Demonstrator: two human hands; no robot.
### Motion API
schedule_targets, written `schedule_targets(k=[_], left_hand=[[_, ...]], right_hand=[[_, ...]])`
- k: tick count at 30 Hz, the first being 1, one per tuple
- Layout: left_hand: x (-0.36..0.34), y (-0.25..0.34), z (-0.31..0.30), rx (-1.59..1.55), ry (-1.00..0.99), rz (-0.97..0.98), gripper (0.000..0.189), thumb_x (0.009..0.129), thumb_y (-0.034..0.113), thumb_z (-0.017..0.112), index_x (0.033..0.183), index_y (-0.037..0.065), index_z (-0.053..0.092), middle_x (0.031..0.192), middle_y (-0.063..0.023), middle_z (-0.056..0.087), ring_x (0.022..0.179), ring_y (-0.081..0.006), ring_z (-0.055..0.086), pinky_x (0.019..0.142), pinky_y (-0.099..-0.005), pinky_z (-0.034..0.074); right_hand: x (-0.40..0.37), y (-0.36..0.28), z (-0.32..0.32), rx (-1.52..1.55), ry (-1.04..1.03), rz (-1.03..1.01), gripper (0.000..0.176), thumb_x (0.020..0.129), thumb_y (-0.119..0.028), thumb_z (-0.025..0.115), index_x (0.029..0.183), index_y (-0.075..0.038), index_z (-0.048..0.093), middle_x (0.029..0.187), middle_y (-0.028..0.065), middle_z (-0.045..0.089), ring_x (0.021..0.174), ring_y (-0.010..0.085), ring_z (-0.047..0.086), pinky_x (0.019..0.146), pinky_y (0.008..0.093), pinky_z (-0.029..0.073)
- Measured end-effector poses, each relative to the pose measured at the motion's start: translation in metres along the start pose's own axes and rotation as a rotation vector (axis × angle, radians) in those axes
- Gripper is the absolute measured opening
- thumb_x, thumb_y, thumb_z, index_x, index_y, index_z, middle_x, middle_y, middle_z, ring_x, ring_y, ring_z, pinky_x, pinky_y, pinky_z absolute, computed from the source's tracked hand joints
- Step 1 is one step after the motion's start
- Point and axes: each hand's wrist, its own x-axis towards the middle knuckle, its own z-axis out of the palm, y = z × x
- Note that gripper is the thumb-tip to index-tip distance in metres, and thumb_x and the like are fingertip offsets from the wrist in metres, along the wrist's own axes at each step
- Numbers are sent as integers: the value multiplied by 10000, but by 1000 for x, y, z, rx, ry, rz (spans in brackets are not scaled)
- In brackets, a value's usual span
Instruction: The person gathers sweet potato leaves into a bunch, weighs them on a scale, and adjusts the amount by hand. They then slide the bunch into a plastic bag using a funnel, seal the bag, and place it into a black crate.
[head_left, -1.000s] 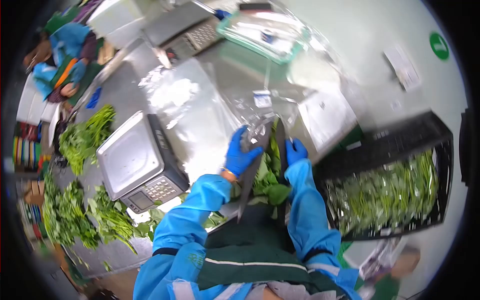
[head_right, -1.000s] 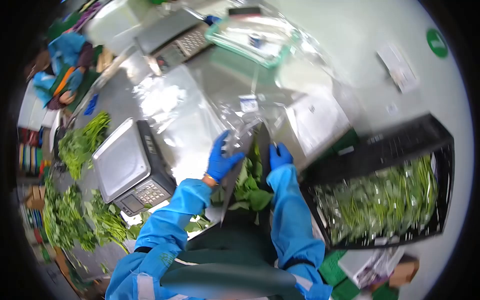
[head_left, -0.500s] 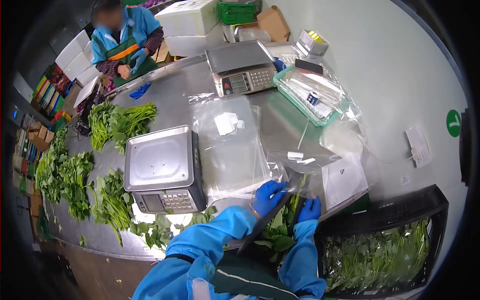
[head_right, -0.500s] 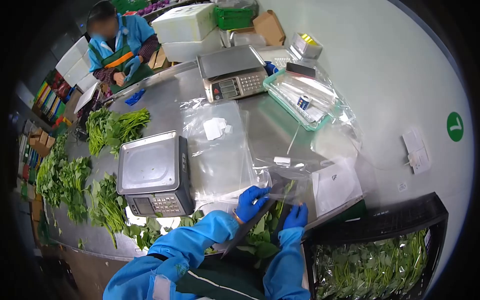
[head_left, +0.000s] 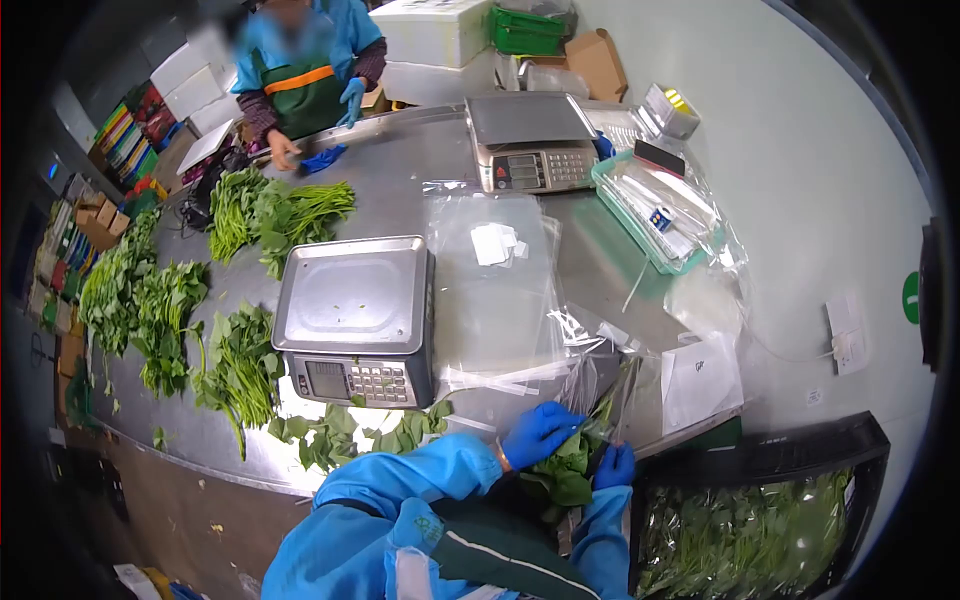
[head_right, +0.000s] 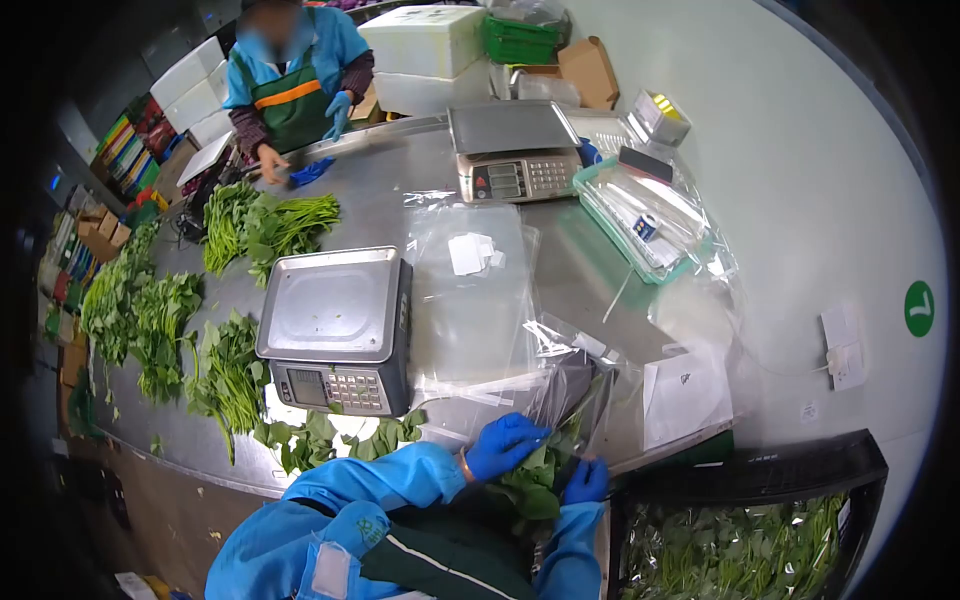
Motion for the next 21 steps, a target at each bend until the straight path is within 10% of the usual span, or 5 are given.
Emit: schedule_targets(k=[10, 13, 16, 19, 21], left_hand=[[-71, 25, -40, 13, -57, -142, 222, 792, 130, 592, 1010, 104, 630, 800, -79, 566, 737, -223, 539, 664, -315, 436], [-19, 48, -48, -74, 164, -169, 263, 782, 115, 612, 1045, 101, 614, 771, -59, 530, 696, -167, 505, 648, -268, 412], [42, 120, -98, -289, 214, -43, 368, 769, 21, 587, 1132, 77, 555, 761, 4, 501, 672, -70, 450, 672, -216, 400], [50, 137, -111, -501, 159, -21, 346, 782, 3, 578, 1125, 41, 553, 728, 55, 475, 662, -24, 420, 658, -186, 386], [56, 131, -119, -691, 150, -199, 344, 783, -2, 580, 1124, 30, 552, 720, 62, 478, 656, -20, 417, 658, -175, 381]], right_hand=[[-62, -12, -13, 92, -89, -112, 93, 806, -90, 514, 835, -5, 537, 700, 90, 519, 631, 158, 495, 591, 307, 421], [-24, -131, -36, 382, -95, 40, 101, 834, -71, 499, 736, -55, 480, 636, -10, 405, 578, 90, 393, 507, 253, 337], [20, -195, -88, -30, 103, -624, 86, 819, -55, 510, 773, 17, 502, 694, 90, 513, 621, 201, 474, 618, 325, 401], [45, -186, -87, -59, -8, -818, 33, 791, -30, 514, 775, -2, 508, 694, 80, 505, 643, 164, 470, 615, 310, 405], [40, -203, -82, 511, -239, -236, 26, 793, -32, 505, 782, -9, 512, 693, 45, 494, 654, 130, 463, 601, 289, 407]])
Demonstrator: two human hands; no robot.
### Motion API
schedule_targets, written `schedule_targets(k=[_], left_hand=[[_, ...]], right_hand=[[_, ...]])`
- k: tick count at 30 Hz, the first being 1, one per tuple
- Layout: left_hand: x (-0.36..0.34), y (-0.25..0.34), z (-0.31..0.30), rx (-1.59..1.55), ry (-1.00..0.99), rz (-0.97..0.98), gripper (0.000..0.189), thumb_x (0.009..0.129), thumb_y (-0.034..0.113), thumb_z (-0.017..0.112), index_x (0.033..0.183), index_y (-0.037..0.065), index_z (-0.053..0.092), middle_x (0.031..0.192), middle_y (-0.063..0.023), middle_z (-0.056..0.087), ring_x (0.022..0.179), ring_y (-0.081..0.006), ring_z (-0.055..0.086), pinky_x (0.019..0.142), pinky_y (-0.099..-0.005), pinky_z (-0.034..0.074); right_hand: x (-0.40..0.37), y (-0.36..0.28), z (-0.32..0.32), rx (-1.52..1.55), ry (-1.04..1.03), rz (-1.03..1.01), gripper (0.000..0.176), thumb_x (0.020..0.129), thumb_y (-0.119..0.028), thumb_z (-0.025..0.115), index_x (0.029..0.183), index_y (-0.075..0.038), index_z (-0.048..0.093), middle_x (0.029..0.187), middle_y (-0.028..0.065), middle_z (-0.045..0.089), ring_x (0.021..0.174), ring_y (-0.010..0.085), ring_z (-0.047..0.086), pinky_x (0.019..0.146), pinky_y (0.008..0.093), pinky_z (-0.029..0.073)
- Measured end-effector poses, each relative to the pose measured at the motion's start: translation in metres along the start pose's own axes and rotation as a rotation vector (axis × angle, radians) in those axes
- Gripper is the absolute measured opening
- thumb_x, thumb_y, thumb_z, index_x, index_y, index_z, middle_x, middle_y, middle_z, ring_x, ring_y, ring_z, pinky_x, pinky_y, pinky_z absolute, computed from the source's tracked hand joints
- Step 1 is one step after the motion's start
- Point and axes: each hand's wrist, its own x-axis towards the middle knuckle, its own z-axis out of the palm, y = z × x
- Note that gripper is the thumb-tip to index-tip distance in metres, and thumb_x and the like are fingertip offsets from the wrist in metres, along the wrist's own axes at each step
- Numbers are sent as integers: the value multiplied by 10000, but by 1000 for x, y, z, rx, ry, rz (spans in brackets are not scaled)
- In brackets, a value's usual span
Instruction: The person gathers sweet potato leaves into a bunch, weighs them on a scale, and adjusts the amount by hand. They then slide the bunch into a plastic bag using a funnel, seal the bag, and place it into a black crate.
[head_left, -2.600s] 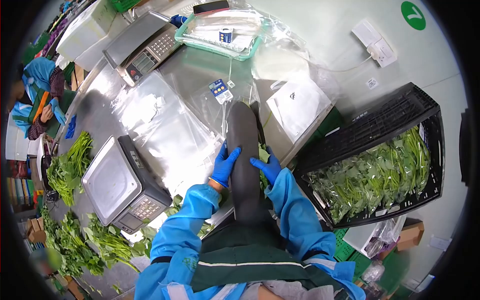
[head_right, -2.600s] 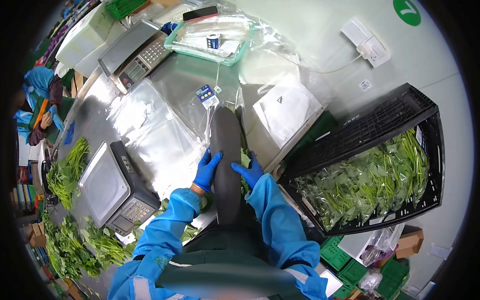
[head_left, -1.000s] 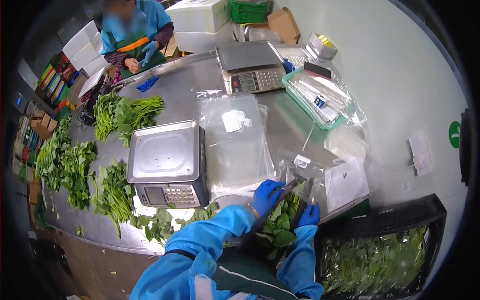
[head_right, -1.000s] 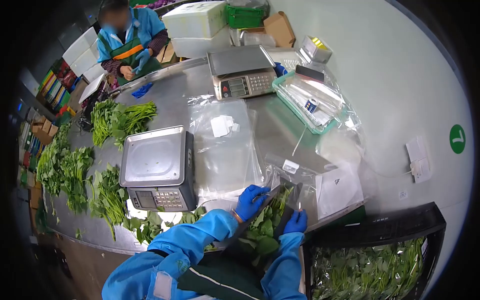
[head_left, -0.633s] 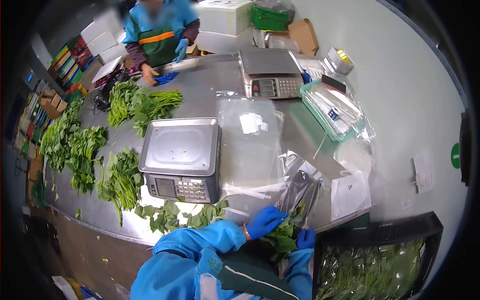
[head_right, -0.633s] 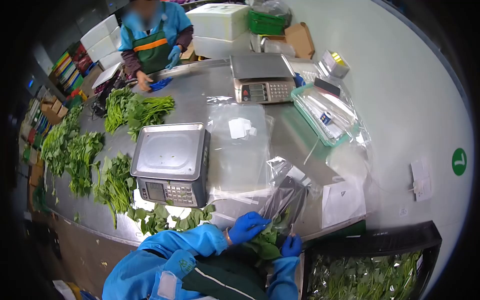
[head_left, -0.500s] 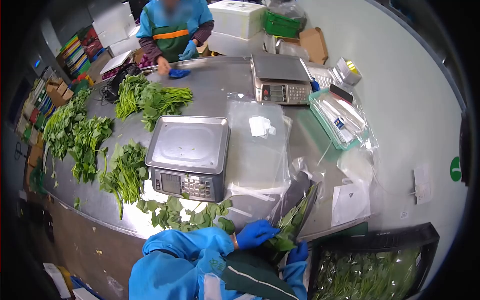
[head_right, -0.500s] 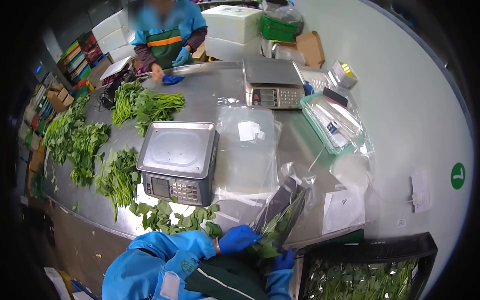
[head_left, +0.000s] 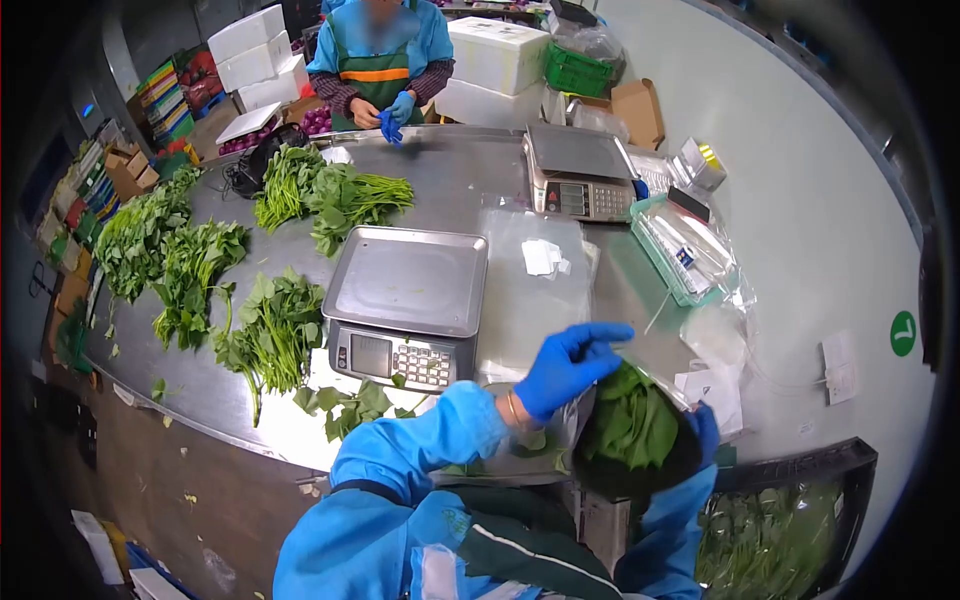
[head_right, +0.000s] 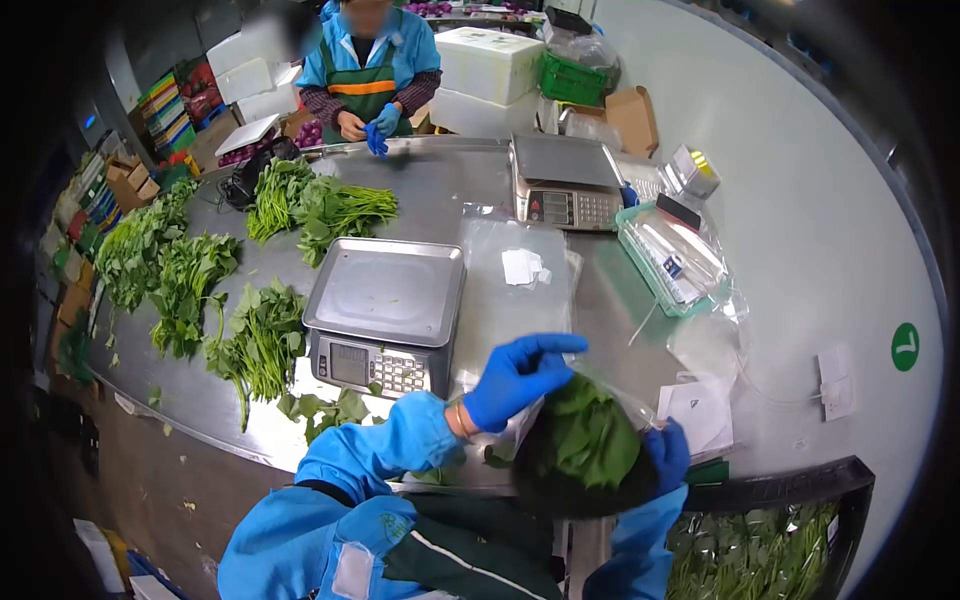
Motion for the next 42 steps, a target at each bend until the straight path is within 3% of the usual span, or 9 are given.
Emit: schedule_targets(k=[3, 6, 10, 15, 20, 24, 32, 37, 42], left_hand=[[-3, 32, -9, 95, -49, 91, 342, 790, -10, 565, 1131, 4, 539, 761, 32, 530, 689, -29, 460, 686, -181, 399], [-6, 55, -33, -128, -205, 10, 679, 736, 132, 675, 1312, 22, 331, 1095, -77, 523, 836, -93, 506, 782, -245, 412], [-42, -17, -82, 117, -462, 88, 1176, 555, 379, 802, 1384, 52, 36, 1430, -148, 101, 1293, -253, 195, 1046, -369, 183], [-71, -45, -62, 579, -440, 127, 1151, 548, 350, 809, 1377, 34, 75, 1409, -155, 172, 1285, -276, 209, 1048, -358, 183], [-65, -28, -66, 393, -362, 129, 1112, 524, 237, 821, 1371, 30, 130, 1368, -128, 276, 1240, -250, 300, 1027, -346, 236], [-69, -57, -76, 272, -304, 50, 1107, 547, 220, 820, 1375, 29, 111, 1398, -107, 226, 1283, -206, 218, 1049, -329, 174], [-69, -64, -70, 331, -297, 95, 1222, 499, 285, 839, 1384, 53, 27, 1422, -134, 142, 1303, -245, 182, 1054, -340, 170], [-72, -59, -47, 446, -241, 91, 1166, 550, 250, 816, 1384, 55, 25, 1422, -124, 145, 1286, -248, 218, 1042, -358, 210], [-48, -99, -28, 355, -27, 138, 607, 644, 163, 734, 1180, 44, 475, 1095, -108, 531, 1024, -222, 499, 897, -341, 378]], right_hand=[[-9, -40, 6, -57, 25, -2, 98, 827, -82, 461, 787, -6, 509, 694, -6, 468, 650, 104, 452, 597, 239, 403], [-7, -90, 30, 955, -83, 617, 128, 825, -96, 482, 867, 4, 549, 823, 68, 590, 747, 146, 551, 685, 261, 451], [-15, 49, -4, 605, 134, 489, 138, 807, -119, 527, 854, 4, 570, 788, 57, 601, 711, 140, 563, 678, 250, 456], [-27, -12, 28, -136, -49, 81, 72, 801, -85, 520, 785, -23, 554, 663, -5, 532, 619, 73, 483, 555, 241, 410], [-24, -47, 8, 236, -70, 279, 185, 685, 18, 611, 859, -6, 551, 790, 64, 573, 730, 133, 535, 629, 272, 432], [-39, -131, 32, -521, -309, -550, 545, 577, -1, 692, 1088, -18, 503, 1221, 199, 449, 1147, 314, 433, 923, 380, 363], [-20, -136, 48, -870, -628, -813, 243, 652, -20, 635, 870, -85, 547, 877, 39, 584, 842, 250, 551, 852, 409, 388], [-3, -242, -26, -494, 766, -784, 303, 879, -206, 486, 1052, 28, 572, 1057, 144, 586, 917, 152, 561, 825, 289, 427], [-7, -282, -78, -676, 1146, -1057, 335, 883, -233, 489, 1006, 75, 536, 913, 172, 580, 783, 226, 559, 710, 329, 473]])
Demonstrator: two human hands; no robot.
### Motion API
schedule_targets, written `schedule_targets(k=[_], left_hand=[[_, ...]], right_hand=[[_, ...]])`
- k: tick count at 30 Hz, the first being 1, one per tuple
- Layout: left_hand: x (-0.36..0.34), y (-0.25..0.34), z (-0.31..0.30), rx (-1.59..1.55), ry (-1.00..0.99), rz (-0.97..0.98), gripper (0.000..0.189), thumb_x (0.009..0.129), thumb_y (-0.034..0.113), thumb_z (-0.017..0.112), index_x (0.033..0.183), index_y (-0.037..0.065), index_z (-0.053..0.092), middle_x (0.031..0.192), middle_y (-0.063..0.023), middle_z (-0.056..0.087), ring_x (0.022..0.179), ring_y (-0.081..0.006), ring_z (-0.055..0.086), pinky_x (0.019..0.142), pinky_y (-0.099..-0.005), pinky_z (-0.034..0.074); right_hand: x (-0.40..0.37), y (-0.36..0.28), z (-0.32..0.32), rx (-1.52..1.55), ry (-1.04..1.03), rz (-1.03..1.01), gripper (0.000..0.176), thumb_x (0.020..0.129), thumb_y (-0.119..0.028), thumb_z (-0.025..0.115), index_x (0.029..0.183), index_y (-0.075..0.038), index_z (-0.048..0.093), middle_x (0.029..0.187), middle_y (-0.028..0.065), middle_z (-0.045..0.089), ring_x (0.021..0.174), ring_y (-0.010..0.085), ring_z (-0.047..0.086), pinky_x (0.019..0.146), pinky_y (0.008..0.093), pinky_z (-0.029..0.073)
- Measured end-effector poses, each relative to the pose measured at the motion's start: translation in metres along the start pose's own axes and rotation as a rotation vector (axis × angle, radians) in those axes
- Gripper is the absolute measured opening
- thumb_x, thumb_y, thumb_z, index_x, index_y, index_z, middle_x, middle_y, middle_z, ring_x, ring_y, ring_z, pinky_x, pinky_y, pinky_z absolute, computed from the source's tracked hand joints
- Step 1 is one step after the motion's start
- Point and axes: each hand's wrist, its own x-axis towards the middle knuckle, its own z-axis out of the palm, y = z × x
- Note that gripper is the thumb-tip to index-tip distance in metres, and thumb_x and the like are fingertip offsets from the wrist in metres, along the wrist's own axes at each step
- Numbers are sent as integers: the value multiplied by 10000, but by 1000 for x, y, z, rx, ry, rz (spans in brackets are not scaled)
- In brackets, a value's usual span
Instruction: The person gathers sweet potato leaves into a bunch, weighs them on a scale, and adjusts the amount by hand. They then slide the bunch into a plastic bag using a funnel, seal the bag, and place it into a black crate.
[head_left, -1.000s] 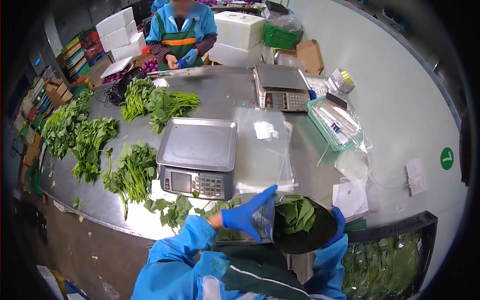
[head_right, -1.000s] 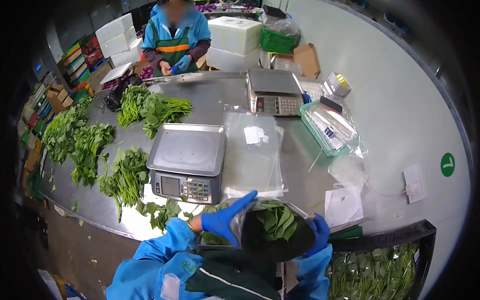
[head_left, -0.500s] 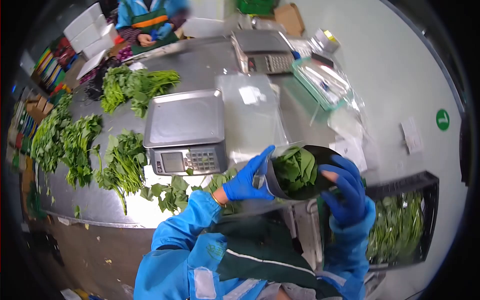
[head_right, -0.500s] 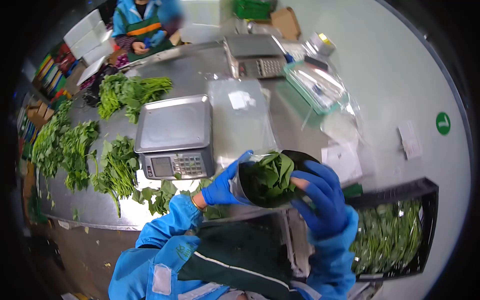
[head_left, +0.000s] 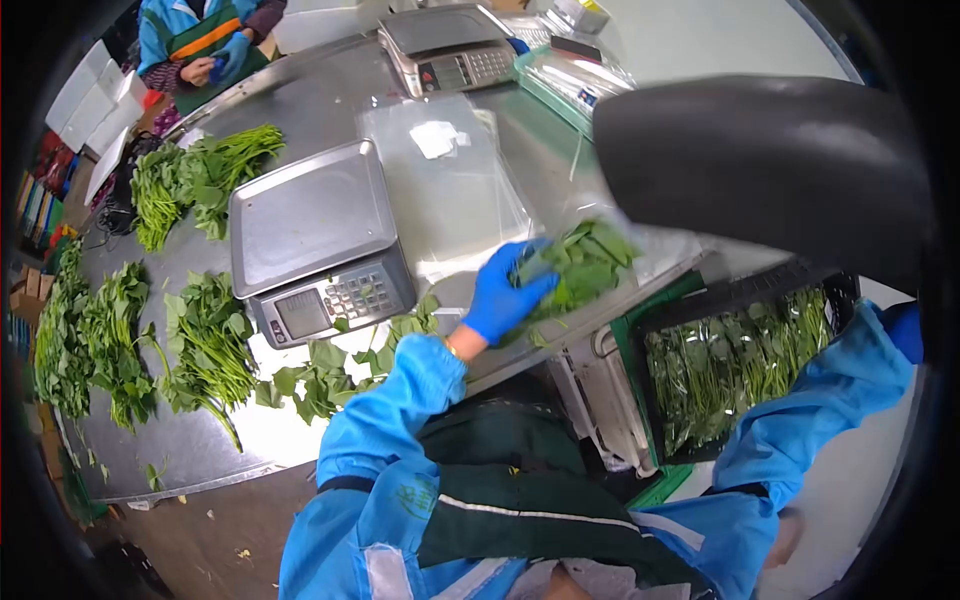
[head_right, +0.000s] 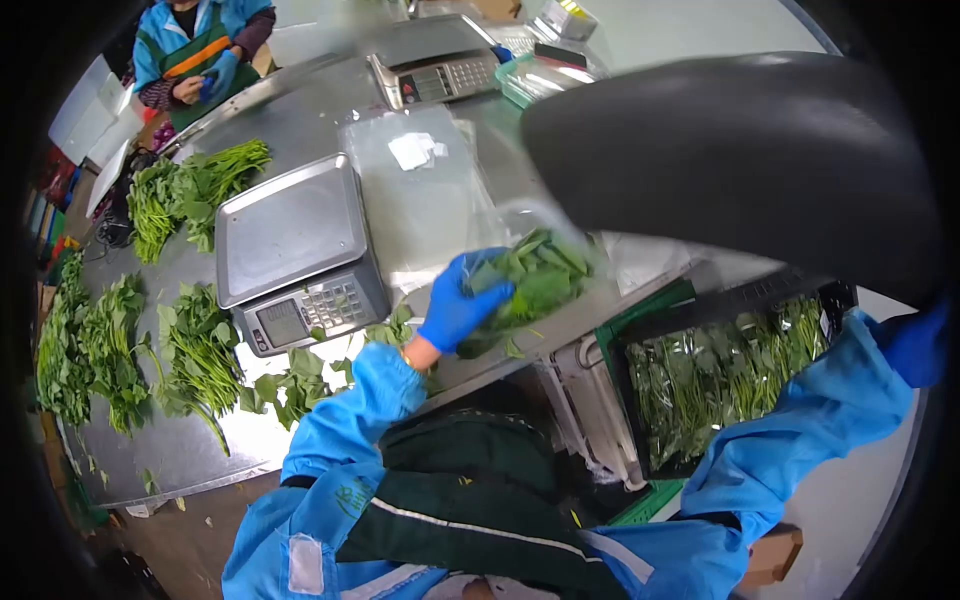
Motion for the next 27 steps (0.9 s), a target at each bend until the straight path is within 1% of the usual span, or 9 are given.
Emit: schedule_targets(k=[4, 5, 7, 8, 9, 11, 14, 19, 27], left_hand=[[3, 21, 6, 10, -15, 93, 336, 640, 139, 716, 959, 76, 626, 913, -70, 588, 873, -249, 550, 818, -370, 402], [-2, 24, 3, 103, -206, 314, 365, 633, 151, 718, 978, 85, 619, 924, -75, 582, 875, -256, 546, 830, -380, 400], [-24, 25, 2, 344, -527, 530, 451, 623, 198, 724, 1042, 98, 590, 980, -87, 568, 922, -270, 536, 874, -404, 390], [-44, 15, -2, 333, -547, 516, 451, 623, 198, 724, 1042, 98, 590, 980, -87, 568, 922, -270, 536, 874, -404, 390], [-66, -5, -7, 376, -637, 428, 480, 648, 225, 720, 1086, 98, 570, 1047, -91, 544, 965, -265, 527, 885, -390, 387], [-100, -30, -19, 426, -719, 337, 510, 674, 251, 716, 1131, 98, 550, 1115, -95, 521, 1009, -260, 517, 895, -376, 384], [-130, -49, -30, 53, -95, -593, 534, 753, 150, 667, 1230, 62, 444, 1185, -84, 498, 1053, -191, 488, 879, -330, 412], [-102, -69, 8, -363, 215, -1077, 542, 722, 138, 694, 1184, -18, 459, 1101, -125, 550, 956, -185, 547, 817, -303, 449], [-78, -53, 29, -751, 119, -579, 337, 795, 43, 573, 1129, 38, 521, 1055, -55, 588, 935, -163, 564, 831, -294, 438]], right_hand=[[-46, 100, -36, -153, 75, 217, 286, 860, -158, 513, 1056, 45, 555, 1028, 134, 598, 895, 178, 574, 789, 281, 445], [-77, 123, -48, -107, -180, 409, 256, 861, -124, 487, 1044, 39, 563, 1000, 132, 603, 892, 195, 576, 777, 295, 451], [-176, 188, -62, -139, -728, 135, 228, 863, -83, 469, 1062, 3, 539, 1038, 116, 548, 933, 213, 517, 849, 314, 404], [-233, 149, -66, 9, -808, 639, 239, 859, -99, 494, 1075, -3, 524, 1049, 109, 525, 947, 211, 488, 882, 321, 372], [-290, 181, -89, -154, -1082, 450, 269, 868, -135, 506, 1101, 0, 518, 1052, 103, 529, 964, 189, 482, 885, 315, 368], [-374, 160, -124, 334, -1191, 1067, 388, 844, -215, 576, 1148, 9, 489, 1034, 93, 554, 939, 154, 496, 841, 281, 406], [-444, 143, -182, 141, -1601, 1237, 502, 800, -266, 637, 1180, 14, 466, 1048, 96, 555, 934, 144, 510, 799, 271, 427], [-464, 105, -203, 341, -1385, 1774, 382, 815, -293, 615, 1014, 30, 572, 794, 57, 605, 719, 113, 558, 663, 248, 450], [-385, 93, -159, 265, -1178, 1661, 200, 821, -227, 611, 784, -31, 630, 602, 7, 559, 507, 64, 478, 474, 206, 369]])
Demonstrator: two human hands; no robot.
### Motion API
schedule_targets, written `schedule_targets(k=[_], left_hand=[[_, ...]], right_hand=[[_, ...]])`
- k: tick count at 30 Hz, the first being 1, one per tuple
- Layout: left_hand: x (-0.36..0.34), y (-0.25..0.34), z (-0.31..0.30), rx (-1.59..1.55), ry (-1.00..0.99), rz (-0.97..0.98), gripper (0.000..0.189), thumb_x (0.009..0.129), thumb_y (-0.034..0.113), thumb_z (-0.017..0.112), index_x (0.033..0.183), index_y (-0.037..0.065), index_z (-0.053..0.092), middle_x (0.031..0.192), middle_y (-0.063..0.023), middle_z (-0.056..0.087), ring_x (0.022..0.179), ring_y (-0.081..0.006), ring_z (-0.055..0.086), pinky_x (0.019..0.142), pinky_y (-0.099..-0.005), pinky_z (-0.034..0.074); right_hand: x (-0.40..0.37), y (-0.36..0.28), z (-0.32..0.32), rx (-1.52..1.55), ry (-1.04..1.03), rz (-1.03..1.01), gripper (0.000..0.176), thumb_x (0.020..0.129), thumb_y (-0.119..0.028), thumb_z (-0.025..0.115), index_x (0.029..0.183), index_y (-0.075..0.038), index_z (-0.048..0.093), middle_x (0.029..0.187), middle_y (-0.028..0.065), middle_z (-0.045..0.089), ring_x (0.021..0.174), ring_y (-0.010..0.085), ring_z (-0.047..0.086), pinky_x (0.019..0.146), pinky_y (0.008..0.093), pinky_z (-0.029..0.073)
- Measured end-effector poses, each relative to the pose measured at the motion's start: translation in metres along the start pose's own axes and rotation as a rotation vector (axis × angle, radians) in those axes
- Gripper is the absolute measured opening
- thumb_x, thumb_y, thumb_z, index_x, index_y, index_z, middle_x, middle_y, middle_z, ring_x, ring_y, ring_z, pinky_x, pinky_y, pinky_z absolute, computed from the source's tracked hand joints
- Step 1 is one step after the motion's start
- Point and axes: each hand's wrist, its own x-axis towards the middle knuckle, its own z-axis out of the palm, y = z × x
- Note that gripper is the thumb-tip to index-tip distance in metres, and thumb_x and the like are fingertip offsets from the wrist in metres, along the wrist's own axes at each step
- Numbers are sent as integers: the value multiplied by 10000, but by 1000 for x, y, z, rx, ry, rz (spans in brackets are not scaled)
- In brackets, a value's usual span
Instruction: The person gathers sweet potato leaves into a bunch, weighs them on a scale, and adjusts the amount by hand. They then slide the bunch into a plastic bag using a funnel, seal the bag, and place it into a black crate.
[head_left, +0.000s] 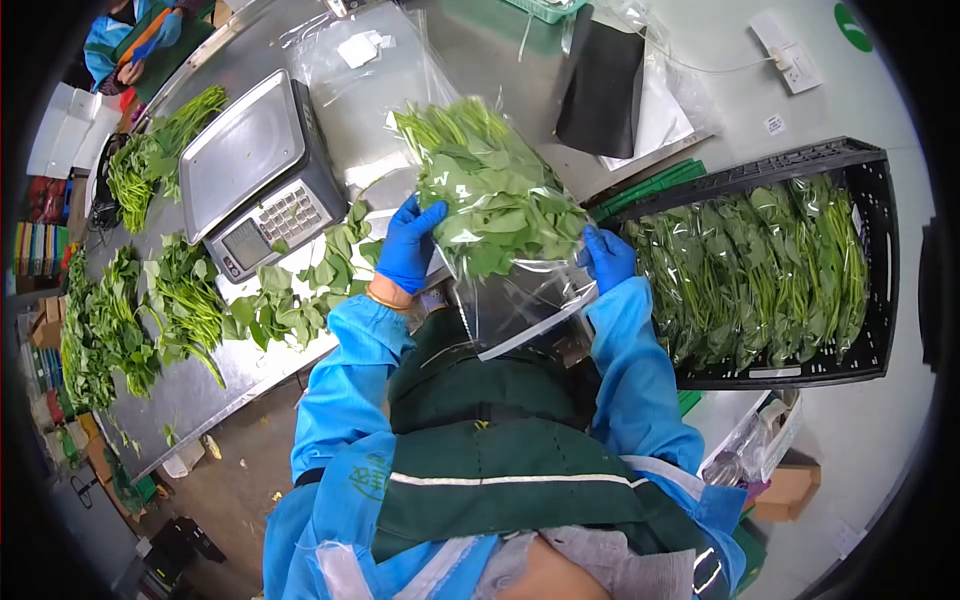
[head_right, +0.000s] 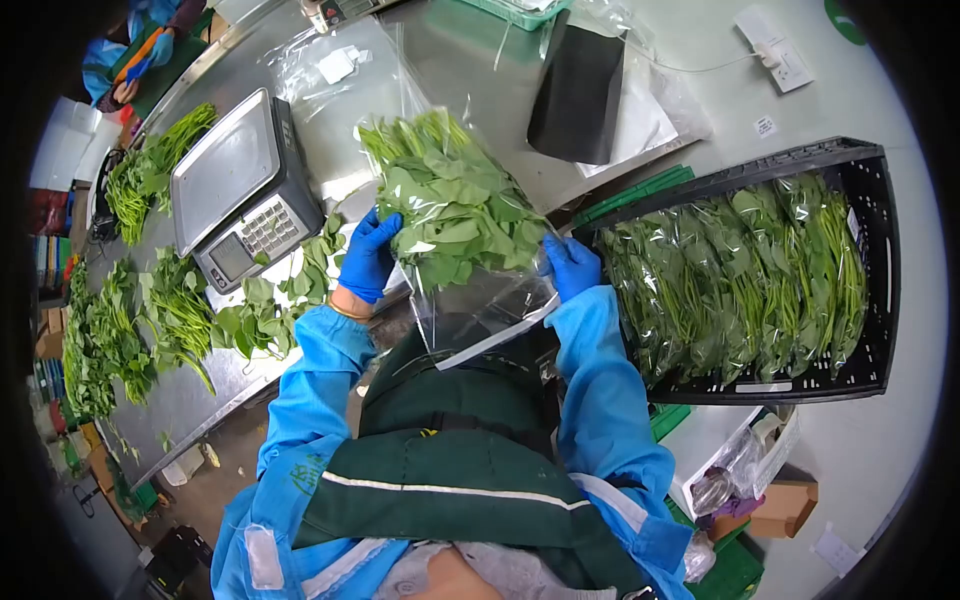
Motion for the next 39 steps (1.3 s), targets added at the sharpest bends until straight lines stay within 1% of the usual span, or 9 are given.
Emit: schedule_targets(k=[3, 6, 12, 25, 29, 31, 35, 37, 39], left_hand=[[-17, -12, -30, 247, 335, -146, 428, 797, 70, 587, 1199, 7, 455, 1059, -78, 575, 932, -174, 555, 840, -291, 430], [-70, -52, -51, 409, 377, -78, 447, 824, 149, 585, 1225, 18, 436, 1067, -79, 563, 918, -146, 550, 781, -269, 458], [-133, -102, -33, 319, 339, -336, 151, 822, 167, 599, 894, 38, 629, 751, -21, 596, 618, -94, 518, 566, -229, 433], [-155, -104, -2, 347, 412, -228, 150, 847, 188, 563, 867, 55, 628, 694, 11, 586, 579, -69, 510, 554, -207, 428], [-162, -102, -12, 340, 417, -276, 152, 834, 175, 578, 921, 58, 621, 743, -14, 605, 616, -98, 543, 569, -229, 453], [-164, -97, -4, 367, 441, -254, 170, 852, 205, 556, 893, 58, 632, 716, -8, 605, 584, -87, 529, 542, -229, 451], [-164, -104, -11, 398, 359, -238, 165, 863, 176, 532, 940, 52, 611, 765, -5, 599, 651, -90, 544, 588, -224, 461], [-164, -107, -19, 454, 324, -219, 173, 872, 181, 520, 948, 51, 604, 767, -3, 596, 657, -87, 542, 587, -221, 457], [-166, -102, -17, 506, 300, -196, 180, 880, 185, 507, 955, 49, 598, 769, -1, 594, 664, -84, 541, 585, -218, 454]], right_hand=[[5, 22, -6, -35, -73, -12, 176, 799, -196, 638, 860, -31, 630, 657, 6, 581, 551, 59, 497, 488, 203, 375], [12, 68, -25, -35, -255, 43, 372, 759, -143, 678, 1085, -18, 550, 856, 25, 611, 683, 80, 542, 565, 214, 420], [-11, 82, -49, -14, -244, 68, 242, 726, -78, 681, 943, -16, 596, 791, 32, 599, 707, 92, 541, 623, 223, 429], [-30, 57, -80, -155, -119, -9, 122, 749, -138, 679, 775, -69, 582, 688, 17, 605, 543, 64, 518, 477, 193, 385], [-41, 51, -82, -104, 11, -179, 124, 748, -102, 678, 811, -43, 588, 698, 16, 596, 576, 64, 519, 523, 207, 426], [-71, 27, -48, -282, 170, -477, 176, 773, -116, 651, 917, -48, 577, 786, 26, 603, 640, 93, 543, 582, 235, 454], [-107, 22, 18, -461, -482, -420, 261, 744, -93, 667, 988, -81, 576, 794, 30, 618, 677, 113, 575, 619, 255, 467], [-107, 26, 40, -706, -727, -385, 254, 746, -220, 644, 962, -120, 555, 859, 67, 605, 748, 227, 600, 658, 334, 475], [-104, 41, 57, -810, -738, -509, 224, 749, -233, 626, 933, -128, 552, 850, 69, 604, 753, 248, 596, 650, 352, 472]])
